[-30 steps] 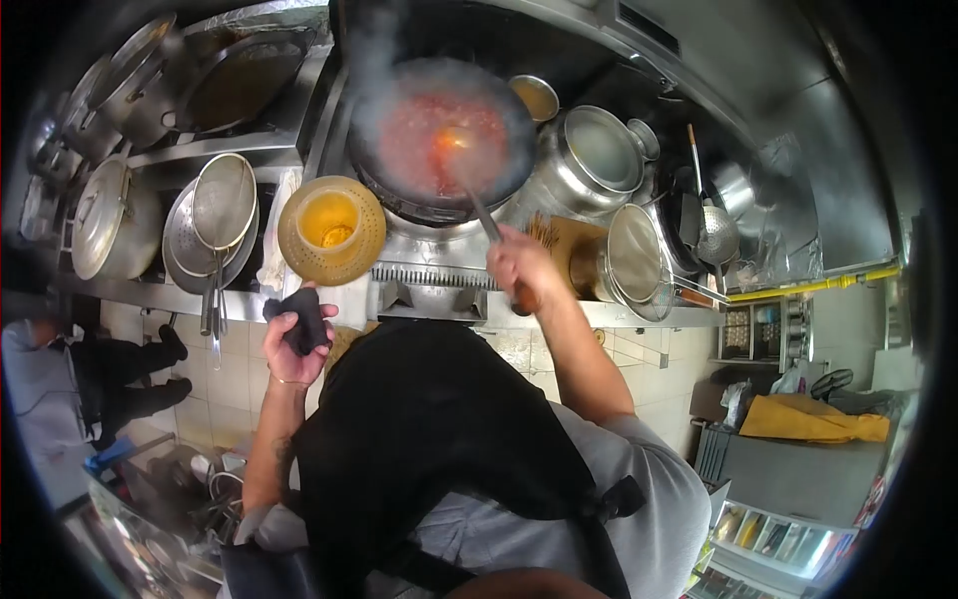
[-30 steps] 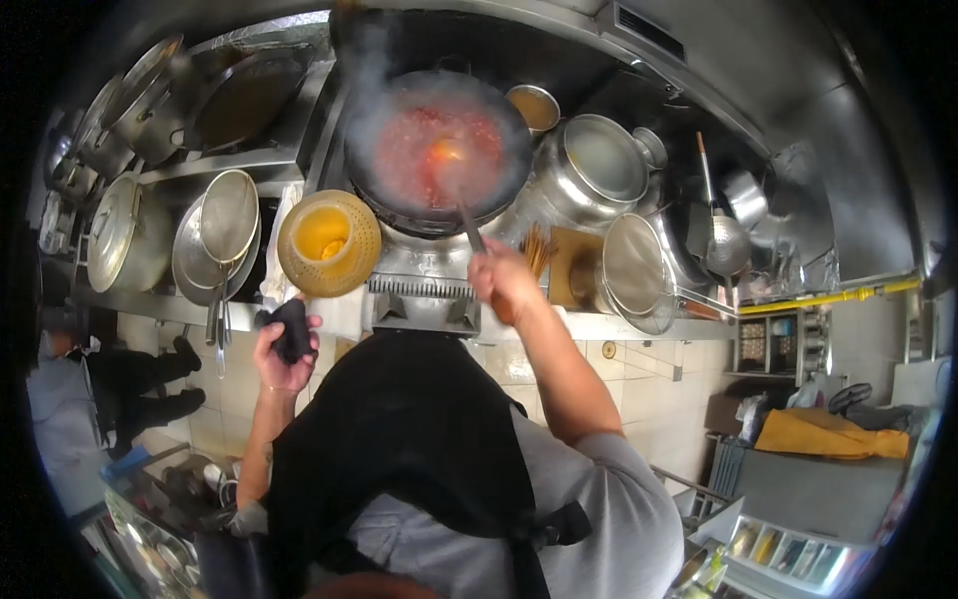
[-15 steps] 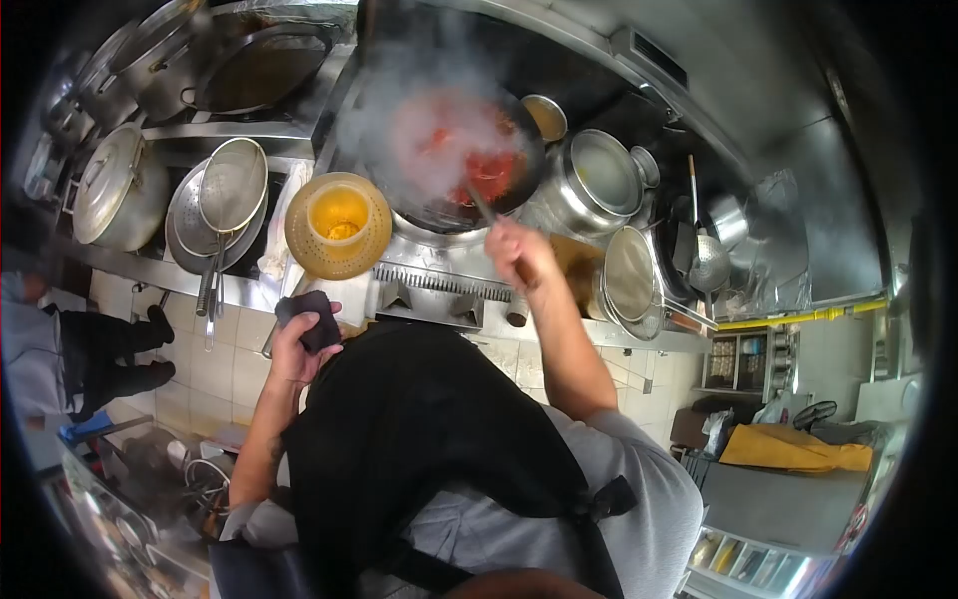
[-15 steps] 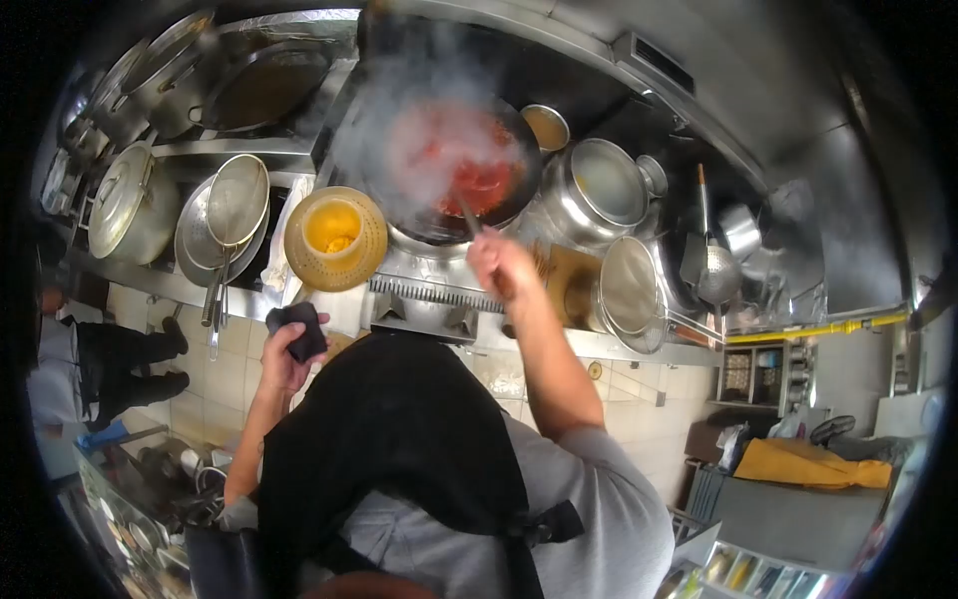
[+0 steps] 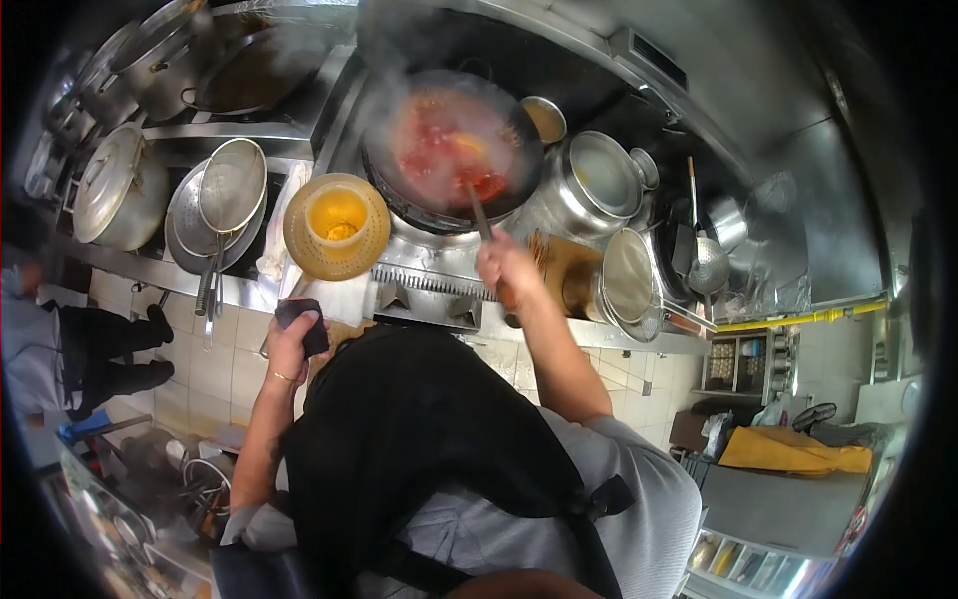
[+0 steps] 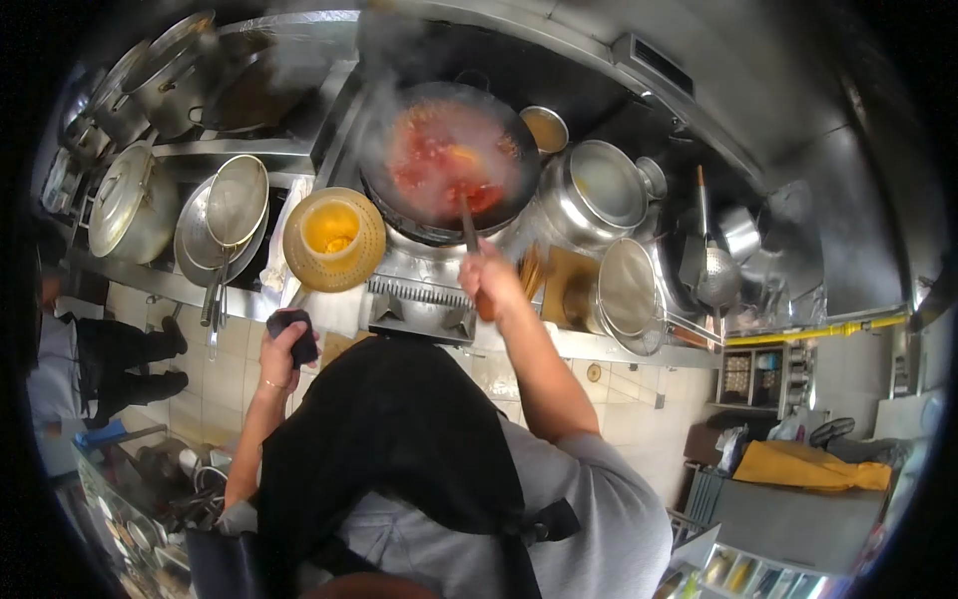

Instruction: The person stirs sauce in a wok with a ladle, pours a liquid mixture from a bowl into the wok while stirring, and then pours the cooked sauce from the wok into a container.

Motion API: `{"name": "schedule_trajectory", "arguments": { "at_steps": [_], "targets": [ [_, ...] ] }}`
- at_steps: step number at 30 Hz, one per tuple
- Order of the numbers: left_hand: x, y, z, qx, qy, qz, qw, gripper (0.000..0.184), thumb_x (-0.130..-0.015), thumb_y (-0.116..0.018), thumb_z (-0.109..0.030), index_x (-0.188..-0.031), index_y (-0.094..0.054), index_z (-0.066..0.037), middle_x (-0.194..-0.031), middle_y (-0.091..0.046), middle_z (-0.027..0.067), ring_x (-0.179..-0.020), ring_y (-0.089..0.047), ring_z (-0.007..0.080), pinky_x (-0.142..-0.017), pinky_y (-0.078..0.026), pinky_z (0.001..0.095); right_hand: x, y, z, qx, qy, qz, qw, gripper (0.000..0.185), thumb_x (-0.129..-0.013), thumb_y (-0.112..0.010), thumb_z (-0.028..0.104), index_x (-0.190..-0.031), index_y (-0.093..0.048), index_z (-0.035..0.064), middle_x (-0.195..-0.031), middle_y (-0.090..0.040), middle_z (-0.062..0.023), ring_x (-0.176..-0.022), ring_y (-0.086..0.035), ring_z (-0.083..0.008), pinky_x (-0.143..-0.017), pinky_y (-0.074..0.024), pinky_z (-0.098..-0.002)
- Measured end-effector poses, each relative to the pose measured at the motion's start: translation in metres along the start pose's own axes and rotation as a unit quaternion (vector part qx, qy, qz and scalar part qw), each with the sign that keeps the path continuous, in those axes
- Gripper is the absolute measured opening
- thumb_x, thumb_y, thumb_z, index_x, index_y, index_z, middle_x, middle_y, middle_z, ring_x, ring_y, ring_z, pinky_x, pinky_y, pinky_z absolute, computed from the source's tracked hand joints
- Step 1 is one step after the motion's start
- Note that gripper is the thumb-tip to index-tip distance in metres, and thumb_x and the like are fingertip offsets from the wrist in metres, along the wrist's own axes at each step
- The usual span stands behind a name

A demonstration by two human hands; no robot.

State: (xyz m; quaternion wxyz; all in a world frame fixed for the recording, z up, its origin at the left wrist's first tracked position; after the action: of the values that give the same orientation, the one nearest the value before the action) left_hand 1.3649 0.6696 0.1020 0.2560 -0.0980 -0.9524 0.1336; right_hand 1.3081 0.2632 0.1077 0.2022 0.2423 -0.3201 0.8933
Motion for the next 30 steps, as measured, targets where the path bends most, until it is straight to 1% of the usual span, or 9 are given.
{"name": "schedule_trajectory", "arguments": {
  "at_steps": [2,6,7,8,9,13,15,19,30],
  "targets": [
    [-0.001,-0.005,0.007,-0.001,0.012,0.006,1.000,0.041,-0.089,-0.067,-0.018,-0.126,-0.054,-0.004,-0.085,-0.067,0.0171,-0.059,-0.067,0.0259,-0.044,-0.055,0.0346,-0.023,0.001,0.027,-0.243,-0.109,0.076,0.961,0.043,-0.100,-0.051,-0.001,-0.141,-0.042,0.0067,-0.077,-0.056,-0.0049,-0.052,-0.047,-0.0098,-0.042,-0.0356,-0.0208],
    [-0.002,-0.012,0.012,-0.005,0.012,0.004,1.000,0.041,-0.088,-0.066,-0.016,-0.126,-0.055,-0.003,-0.085,-0.067,0.0179,-0.058,-0.066,0.0261,-0.043,-0.054,0.0349,-0.084,0.055,0.042,0.192,0.035,0.056,0.979,0.066,-0.098,-0.054,0.000,-0.158,-0.031,0.0113,-0.080,-0.065,-0.0126,-0.061,-0.062,-0.0229,-0.050,-0.0509,-0.0378],
    [-0.001,-0.012,0.009,-0.006,0.009,0.004,1.000,0.041,-0.088,-0.066,-0.016,-0.126,-0.055,-0.003,-0.085,-0.067,0.0179,-0.058,-0.066,0.0261,-0.043,-0.054,0.0349,-0.070,0.066,0.048,0.462,0.176,-0.059,0.867,0.069,-0.098,-0.054,0.004,-0.160,-0.026,0.0099,-0.085,-0.068,-0.0188,-0.066,-0.066,-0.0315,-0.059,-0.0537,-0.0436],
    [0.001,-0.013,0.006,-0.005,0.010,0.014,1.000,0.039,-0.089,-0.066,-0.013,-0.124,-0.054,-0.004,-0.085,-0.067,0.0174,-0.058,-0.066,0.0259,-0.043,-0.054,0.0354,-0.048,0.057,0.053,0.677,0.298,-0.167,0.652,0.072,-0.098,-0.054,0.007,-0.162,-0.021,0.0085,-0.091,-0.071,-0.0249,-0.072,-0.070,-0.0401,-0.067,-0.0565,-0.0494],
    [0.001,-0.013,0.004,-0.004,0.009,0.023,1.000,0.036,-0.089,-0.066,-0.011,-0.123,-0.054,-0.005,-0.085,-0.066,0.0170,-0.058,-0.066,0.0257,-0.043,-0.054,0.0359,-0.032,0.054,0.042,0.677,0.184,-0.208,0.682,0.075,-0.096,-0.054,0.009,-0.163,-0.020,0.0094,-0.102,-0.069,-0.0351,-0.086,-0.070,-0.0516,-0.079,-0.0558,-0.0527],
    [0.003,-0.005,0.006,-0.008,-0.004,0.003,1.000,0.036,-0.089,-0.065,-0.011,-0.122,-0.054,-0.004,-0.084,-0.066,0.0165,-0.059,-0.066,0.0254,-0.043,-0.053,0.0355,-0.008,0.048,-0.002,0.613,0.288,-0.214,0.704,0.075,-0.097,-0.055,0.009,-0.163,-0.019,0.0109,-0.100,-0.069,-0.0334,-0.080,-0.070,-0.0485,-0.075,-0.0564,-0.0519],
    [0.000,-0.003,0.011,-0.013,0.009,-0.009,1.000,0.044,-0.088,-0.066,-0.016,-0.127,-0.054,-0.002,-0.088,-0.067,0.0186,-0.059,-0.067,0.0274,-0.045,-0.056,0.0364,0.024,-0.004,-0.009,0.375,0.017,-0.121,0.919,0.071,-0.095,-0.054,0.007,-0.160,-0.025,0.0052,-0.127,-0.063,-0.0335,-0.114,-0.065,-0.0474,-0.097,-0.0521,-0.0499],
    [-0.002,-0.008,0.005,-0.014,0.015,0.000,1.000,0.036,-0.089,-0.065,-0.011,-0.123,-0.054,-0.003,-0.083,-0.066,0.0163,-0.060,-0.066,0.0255,-0.043,-0.053,0.0353,0.024,-0.002,0.047,0.630,0.216,-0.094,0.740,0.070,-0.094,-0.056,0.008,-0.159,-0.030,0.0053,-0.128,-0.062,-0.0340,-0.117,-0.063,-0.0472,-0.100,-0.0500,-0.0500],
    [-0.020,-0.020,0.003,-0.016,0.021,0.033,0.999,0.036,-0.089,-0.066,-0.011,-0.123,-0.055,-0.004,-0.087,-0.066,0.0158,-0.066,-0.068,0.0249,-0.043,-0.054,0.0355,0.113,-0.031,0.126,0.672,0.180,-0.152,0.702,0.074,-0.096,-0.058,0.007,-0.163,-0.026,0.0161,-0.120,-0.065,-0.0347,-0.111,-0.064,-0.0499,-0.098,-0.0512,-0.0504]
  ]
}}
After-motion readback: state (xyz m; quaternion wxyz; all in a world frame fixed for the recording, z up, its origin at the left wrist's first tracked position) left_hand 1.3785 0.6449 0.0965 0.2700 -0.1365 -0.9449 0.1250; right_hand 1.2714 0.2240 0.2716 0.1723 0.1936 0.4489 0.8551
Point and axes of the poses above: each hand's wrist, its own x-axis away from the middle knuckle, its own y-axis out of the back of the hand, z = x × y, the point moved 8 cm from there along -x, towards the middle knuckle
